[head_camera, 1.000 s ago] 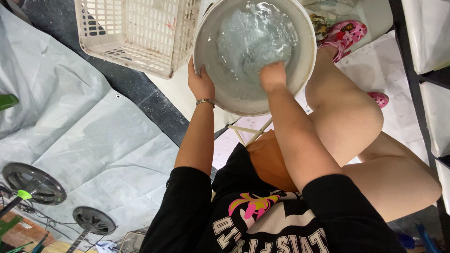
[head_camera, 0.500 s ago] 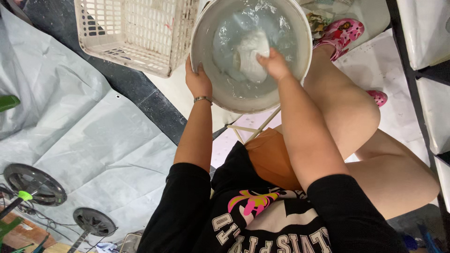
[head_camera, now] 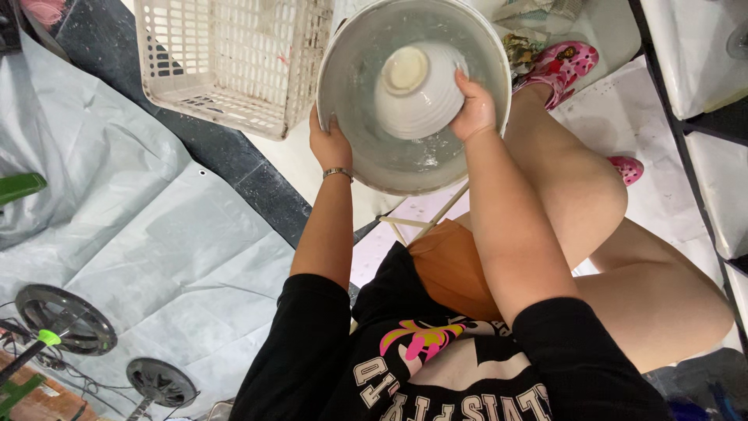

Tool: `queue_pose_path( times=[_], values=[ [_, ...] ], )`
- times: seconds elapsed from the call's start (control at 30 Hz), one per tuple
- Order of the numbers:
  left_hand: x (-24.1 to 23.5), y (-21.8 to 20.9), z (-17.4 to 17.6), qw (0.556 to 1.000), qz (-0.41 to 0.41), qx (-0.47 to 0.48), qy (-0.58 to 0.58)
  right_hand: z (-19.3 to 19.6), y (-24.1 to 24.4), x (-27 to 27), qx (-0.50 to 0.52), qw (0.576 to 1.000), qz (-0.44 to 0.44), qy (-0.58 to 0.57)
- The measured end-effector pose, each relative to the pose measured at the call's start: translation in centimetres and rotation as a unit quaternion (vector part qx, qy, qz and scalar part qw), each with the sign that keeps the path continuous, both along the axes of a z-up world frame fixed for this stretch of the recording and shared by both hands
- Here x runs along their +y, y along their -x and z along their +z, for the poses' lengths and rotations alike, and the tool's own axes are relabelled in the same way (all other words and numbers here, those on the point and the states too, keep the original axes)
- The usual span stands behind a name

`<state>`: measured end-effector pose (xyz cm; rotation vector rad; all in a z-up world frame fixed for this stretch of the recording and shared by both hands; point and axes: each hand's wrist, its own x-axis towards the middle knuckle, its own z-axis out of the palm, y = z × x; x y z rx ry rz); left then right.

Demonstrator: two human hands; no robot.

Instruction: The person sits on the floor and repeatedly folds newspaper sheets, placing them on a nearby shelf. Toward the end, the person picks up a small dish and washes it in a bucket of water.

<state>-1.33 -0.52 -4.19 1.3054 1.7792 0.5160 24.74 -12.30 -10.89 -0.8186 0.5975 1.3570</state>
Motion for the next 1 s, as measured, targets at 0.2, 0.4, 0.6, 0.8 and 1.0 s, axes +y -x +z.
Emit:
queue_pose_path(
  times=[0.2,0.4,0.6,0.8,1.0],
  values=[
    [0.1,-0.1,0.3,1.0,0.002,0.001,0.007,-3.6,3.5,-0.8,-0.155,0.97,0.185,0.028],
    [0.1,-0.3,0.4,1.0,0.008,0.009,0.018,-0.1,4.2,-0.5,-0.443,0.608,0.65,0.107],
    [0.0,0.0,-0.1,1.0,0.003,0.004,-0.005,0.1,5.2,-1.4,-0.56,0.337,0.756,0.041],
    [0.1,0.0,0.1,1.0,0.006,-0.004,0.003,-3.6,7.6,-2.2,-0.63,0.107,0.768,0.055],
    [-0.2,-0.2,0.4,1.0,0.005,0.003,0.014,-1.4,5.6,-2.0,-0.647,0.126,0.749,0.067]
  ],
)
